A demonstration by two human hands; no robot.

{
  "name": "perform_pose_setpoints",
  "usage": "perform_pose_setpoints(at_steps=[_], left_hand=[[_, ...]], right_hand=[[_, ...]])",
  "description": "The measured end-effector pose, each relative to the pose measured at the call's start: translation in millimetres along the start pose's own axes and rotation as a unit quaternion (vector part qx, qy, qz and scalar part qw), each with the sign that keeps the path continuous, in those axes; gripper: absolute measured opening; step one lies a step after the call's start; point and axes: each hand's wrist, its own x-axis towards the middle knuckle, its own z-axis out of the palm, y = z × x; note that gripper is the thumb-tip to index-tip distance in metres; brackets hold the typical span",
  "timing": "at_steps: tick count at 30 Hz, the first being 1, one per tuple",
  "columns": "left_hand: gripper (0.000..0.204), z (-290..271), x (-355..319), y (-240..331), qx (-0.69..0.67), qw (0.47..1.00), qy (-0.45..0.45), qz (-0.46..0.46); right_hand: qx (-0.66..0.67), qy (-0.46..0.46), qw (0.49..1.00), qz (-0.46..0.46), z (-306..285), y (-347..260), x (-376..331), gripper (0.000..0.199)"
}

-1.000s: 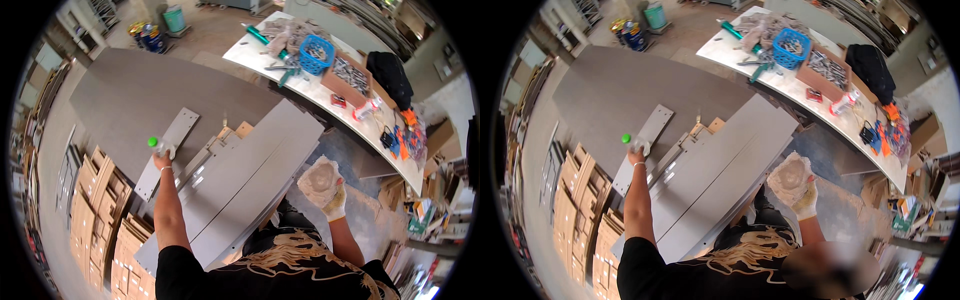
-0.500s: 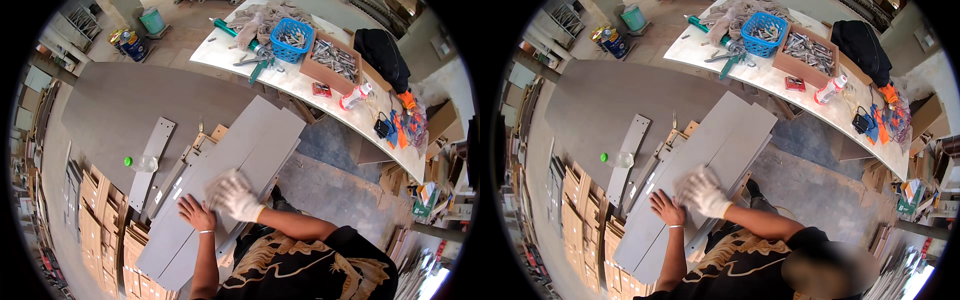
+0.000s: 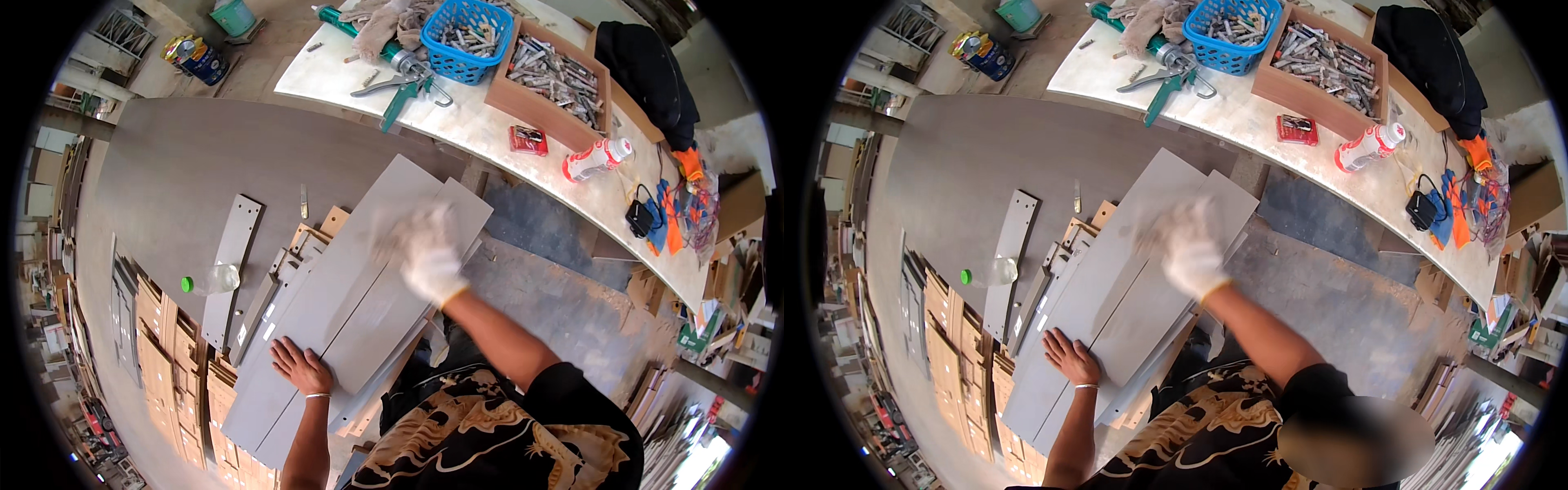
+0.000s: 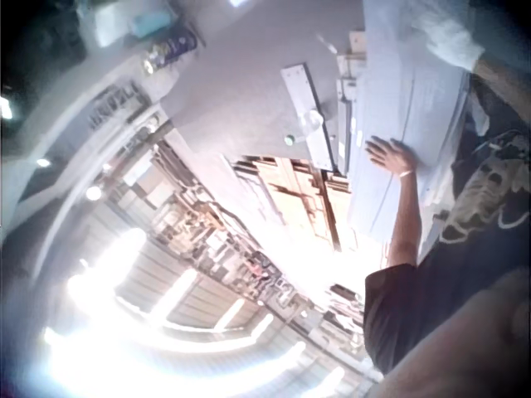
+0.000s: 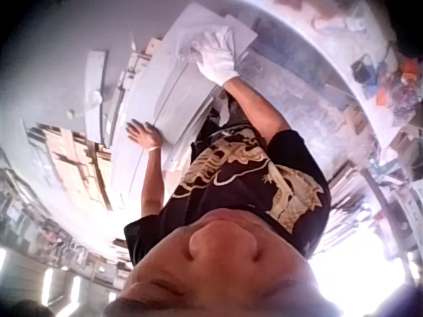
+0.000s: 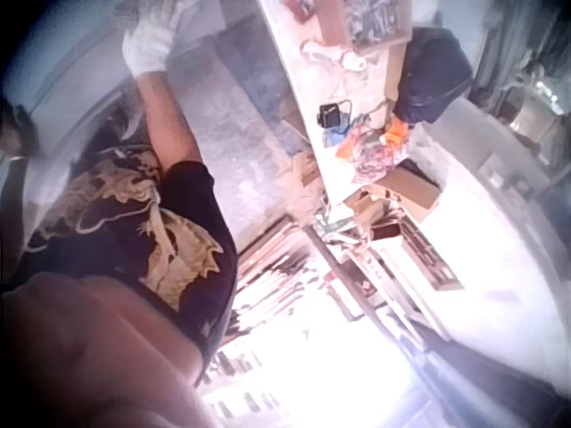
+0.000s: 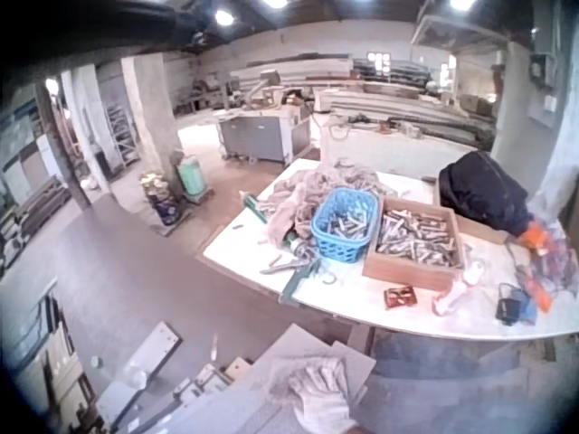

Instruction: The person wipes the surface of several gray panels with a cloth, then uses a utility knife to scrape edges and corners. The person repeatedly wipes the panels with the cloth, occasionally repositioning them on the workbench.

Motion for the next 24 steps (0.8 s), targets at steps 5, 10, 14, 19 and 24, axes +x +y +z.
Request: perform_pose_setpoints(at_steps=[5,10,14,19,24], left_hand=[[0.066,-2.7,0.3,-1.0,0.006,1.0,0.006,0.003],[0.067,2.8,5.9,5.7,-0.013,1.0,0.011,0.021],[0.068,2.7,3.3,0.8,0.01,1.0,0.013,0.006],[0.069,0.2,-0.4,-3.0,0.003,1.0,0.002,0.013],[0.069,0.2,-0.8,-2.3,0.013,1.0,-0.008,0.008]], right_hand=[[-0.073,0.072,0.994,-0.022,15.2,-24.2,-35.8,0.054],[-0.06,0.132,0.989,-0.029,-0.8,48.8,17.6,0.052],[-0.046,0.079,0.99,-0.112,-12.9,-2.3,-41.2,0.047],[-0.082,0.078,0.993,-0.029,-19.5,11.1,3.4,0.046],[0.166,-0.069,0.954,-0.242,7.3,-94.6,-114.5,0.046]])
